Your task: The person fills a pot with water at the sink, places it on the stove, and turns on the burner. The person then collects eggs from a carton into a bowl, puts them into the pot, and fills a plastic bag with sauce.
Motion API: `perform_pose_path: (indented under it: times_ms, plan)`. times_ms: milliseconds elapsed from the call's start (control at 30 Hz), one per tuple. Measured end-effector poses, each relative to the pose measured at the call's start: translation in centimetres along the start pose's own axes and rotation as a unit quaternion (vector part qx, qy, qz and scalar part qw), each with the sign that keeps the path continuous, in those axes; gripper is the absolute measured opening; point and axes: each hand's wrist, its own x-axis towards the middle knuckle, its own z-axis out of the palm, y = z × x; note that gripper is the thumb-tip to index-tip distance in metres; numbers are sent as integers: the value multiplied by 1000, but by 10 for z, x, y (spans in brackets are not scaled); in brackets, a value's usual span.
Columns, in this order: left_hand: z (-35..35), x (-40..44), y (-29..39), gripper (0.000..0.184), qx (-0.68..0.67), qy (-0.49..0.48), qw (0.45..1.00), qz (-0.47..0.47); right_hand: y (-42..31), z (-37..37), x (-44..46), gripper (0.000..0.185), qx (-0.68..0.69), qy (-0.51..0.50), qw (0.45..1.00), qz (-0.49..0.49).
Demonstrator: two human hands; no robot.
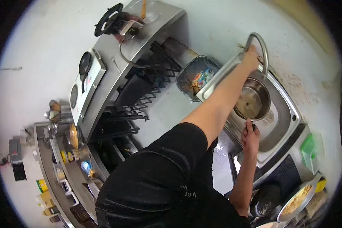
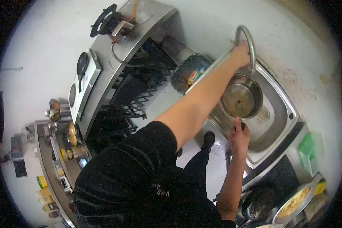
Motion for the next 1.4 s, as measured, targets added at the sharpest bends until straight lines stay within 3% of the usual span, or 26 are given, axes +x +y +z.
perform_pose_path:
  times_ms: [33, 67, 133, 167, 233, 267, 300, 367, 433, 500, 567, 600, 633, 667, 733, 767, 800, 833, 867, 967, 1100, 1167, 1233, 1300, 1400]
  plan:
    - [8, 1, -7, 48, -13, 28, 997, 72, -1, 5, 4, 30, -5, -6, 1000, 2]
    - [12, -1, -18, 48, -16, 30, 997, 66, -2, 6, 4, 31, -10, -7, 1000, 0]
    - [-23, -15, -11, 53, 29, -116, 981, 150, -7, 8, 6, 32, -24, -8, 1000, -7]
    - [-5, -10, -30, 53, 31, -105, 983, 144, -8, 11, 5, 31, -26, -9, 1000, -7]
    - [57, 7, -85, 56, 101, 23, 898, 427, -8, 17, 4, 31, -34, -20, 999, -10]
    - [46, 10, -85, 56, 102, 31, 899, 424, -8, 18, 4, 32, -47, -15, 999, -13]
    - [34, 7, -75, 48, 129, -58, 910, 389, -7, 17, 3, 33, -59, -6, 998, -16]
    - [-13, -3, -45, 42, 155, -137, 915, 345, -8, 19, 3, 33, -84, 7, 996, -13]
    - [-102, -35, -17, 36, 118, -273, 927, 228, -9, 20, 6, 33, -71, 3, 997, -22]
    - [-157, -85, -37, 31, -17, -108, 961, 252, -12, 26, 8, 33, -80, -9, 996, -35]
    - [-250, -136, -63, 23, 33, 19, 966, 257, -18, 33, 7, 33, -71, 15, 996, -46]
    - [-307, -163, -76, 18, 59, 121, 967, 217, -21, 32, 10, 34, -69, 2, 996, -51]
    - [-377, -181, -83, 15, 261, 41, 964, 5, -23, 32, 11, 35, -67, -8, 996, -55]
    - [-415, -204, -135, 16, 139, 307, 941, 27, -28, 39, 5, 36, -78, -5, 995, -66]
    - [-513, -249, -231, 28, 252, 513, 813, -108, -31, 46, 8, 35, -78, 1, 994, -71]
    - [-562, -276, -281, 47, 396, 452, 762, -239, -33, 49, 8, 35, -76, 6, 995, -69]
    - [-601, -300, -320, 62, 451, 408, 728, -315, -32, 46, 12, 34, -68, -3, 995, -76]
    - [-634, -316, -339, 69, 410, 359, 720, -430, -33, 49, 15, 33, -57, -9, 995, -83]
    - [-657, -334, -381, 68, 450, 291, 682, -497, -36, 58, 10, 32, -46, 8, 996, -77]
    - [-699, -355, -406, 74, 334, 215, 712, -578, -40, 64, 13, 31, -41, 8, 996, -80]
    - [-718, -356, -457, 55, 311, 190, 751, -551, -41, 77, 16, 31, -25, 38, 997, -62]
    - [-718, -354, -474, 43, 251, 227, 807, -484, -36, 75, 21, 31, -17, 31, 997, -75]
    - [-713, -344, -473, 39, 266, 278, 818, -429, -38, 90, 17, 30, -2, 35, 996, -81]
    - [-712, -328, -465, 43, 142, 335, 843, -396, -38, 100, 12, 29, 7, 40, 995, -93]
    - [-712, -291, -417, 39, 158, 377, 866, -287, -36, 108, 12, 27, 28, 55, 993, -98]
